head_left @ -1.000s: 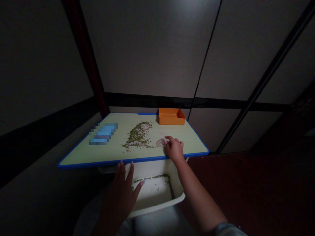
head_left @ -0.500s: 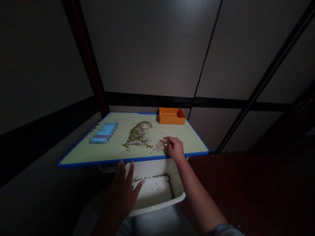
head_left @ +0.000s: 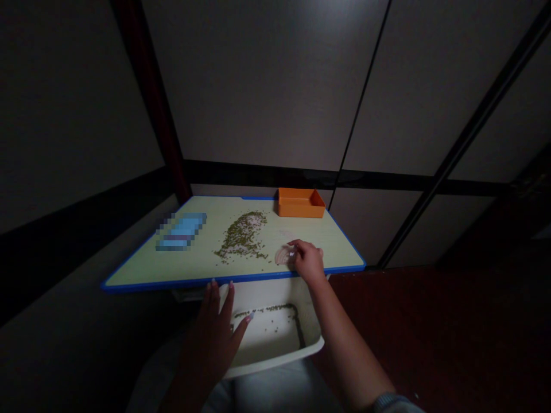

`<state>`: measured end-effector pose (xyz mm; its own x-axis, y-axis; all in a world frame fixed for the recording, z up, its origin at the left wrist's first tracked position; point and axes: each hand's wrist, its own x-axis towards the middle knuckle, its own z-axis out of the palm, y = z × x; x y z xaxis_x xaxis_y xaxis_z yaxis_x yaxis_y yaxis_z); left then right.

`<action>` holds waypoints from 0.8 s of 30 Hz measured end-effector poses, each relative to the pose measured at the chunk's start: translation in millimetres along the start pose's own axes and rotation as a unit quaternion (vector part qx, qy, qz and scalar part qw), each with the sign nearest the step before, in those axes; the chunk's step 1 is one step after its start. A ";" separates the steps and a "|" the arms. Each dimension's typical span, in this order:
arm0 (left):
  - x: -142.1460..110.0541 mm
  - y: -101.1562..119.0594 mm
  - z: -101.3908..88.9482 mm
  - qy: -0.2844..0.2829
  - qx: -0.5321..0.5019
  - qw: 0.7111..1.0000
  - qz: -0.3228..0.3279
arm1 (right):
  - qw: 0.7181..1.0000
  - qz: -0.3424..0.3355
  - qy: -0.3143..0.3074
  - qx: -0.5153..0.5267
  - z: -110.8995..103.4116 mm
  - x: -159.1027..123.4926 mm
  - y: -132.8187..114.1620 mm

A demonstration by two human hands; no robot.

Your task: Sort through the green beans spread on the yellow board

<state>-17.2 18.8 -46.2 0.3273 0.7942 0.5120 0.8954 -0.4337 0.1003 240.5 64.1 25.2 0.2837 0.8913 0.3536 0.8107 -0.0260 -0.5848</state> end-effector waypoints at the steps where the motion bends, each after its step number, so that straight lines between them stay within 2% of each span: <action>1: 0.0 0.1 -0.2 0.001 0.001 1.000 0.003 | 1.000 -0.004 -0.004 -0.001 -0.2 -0.3 -0.5; 7: 0.6 -0.2 -0.1 0.002 0.001 1.000 0.005 | 0.998 -0.053 -0.016 0.021 1.5 -1.7 -0.1; 14: 1.4 0.6 -1.7 0.002 0.010 1.000 0.008 | 0.992 -0.076 0.012 0.104 5.2 -1.3 9.3; 19: 0.4 -0.1 -1.9 0.004 0.012 1.000 0.010 | 0.994 -0.089 0.006 0.067 2.1 -3.8 8.7; 24: 0.0 -1.6 0.3 0.009 0.011 1.000 0.017 | 0.999 -0.052 0.015 -0.004 -2.9 -4.4 6.8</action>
<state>-18.6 19.7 -46.6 0.3520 0.7714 0.5301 0.8908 -0.4500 0.0633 246.3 58.7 21.8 0.2120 0.8759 0.4335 0.8406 0.0629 -0.5380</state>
